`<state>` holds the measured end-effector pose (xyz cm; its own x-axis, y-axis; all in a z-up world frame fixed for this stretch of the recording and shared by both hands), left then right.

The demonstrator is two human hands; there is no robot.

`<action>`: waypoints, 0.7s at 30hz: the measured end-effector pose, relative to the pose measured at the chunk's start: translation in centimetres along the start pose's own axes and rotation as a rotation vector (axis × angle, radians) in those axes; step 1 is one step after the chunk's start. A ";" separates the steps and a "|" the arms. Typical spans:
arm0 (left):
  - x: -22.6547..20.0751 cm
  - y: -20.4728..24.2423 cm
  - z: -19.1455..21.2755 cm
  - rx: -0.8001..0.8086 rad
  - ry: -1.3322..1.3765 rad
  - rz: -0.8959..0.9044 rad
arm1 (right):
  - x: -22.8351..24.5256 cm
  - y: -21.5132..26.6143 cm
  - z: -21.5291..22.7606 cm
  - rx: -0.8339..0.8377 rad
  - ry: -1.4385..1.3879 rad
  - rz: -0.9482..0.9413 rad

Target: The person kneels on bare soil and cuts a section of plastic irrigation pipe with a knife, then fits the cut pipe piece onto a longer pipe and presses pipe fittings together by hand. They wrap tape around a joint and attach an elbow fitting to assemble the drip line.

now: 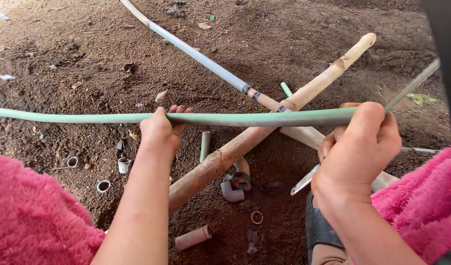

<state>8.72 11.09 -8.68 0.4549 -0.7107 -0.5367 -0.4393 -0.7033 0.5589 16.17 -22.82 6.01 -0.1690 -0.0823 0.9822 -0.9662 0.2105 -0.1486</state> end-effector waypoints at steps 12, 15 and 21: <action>3.8 -4.1 -0.6 0.107 0.246 0.213 | -7.7 -0.3 1.2 -0.154 0.023 -0.493; 3.0 -1.1 -1.1 0.077 0.225 0.248 | -10.4 -0.2 2.6 -0.206 0.008 -0.743; 0.4 -2.5 -1.8 0.237 0.269 0.115 | -13.7 0.7 2.9 -0.115 0.081 -0.973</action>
<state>11.43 12.57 -9.18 0.5660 -0.7769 -0.2758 -0.6519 -0.6266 0.4271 17.23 -24.34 -7.84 0.7082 -0.2042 0.6759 -0.6514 0.1804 0.7370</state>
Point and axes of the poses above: each hand's wrist, its own y-axis away from the middle knuckle, its own z-axis out of the back of the hand, x = y × z, the point moved 7 cm from there along -y, towards the middle knuckle, and after that the axes turned 7 degrees about y, right-handed, at the moved point
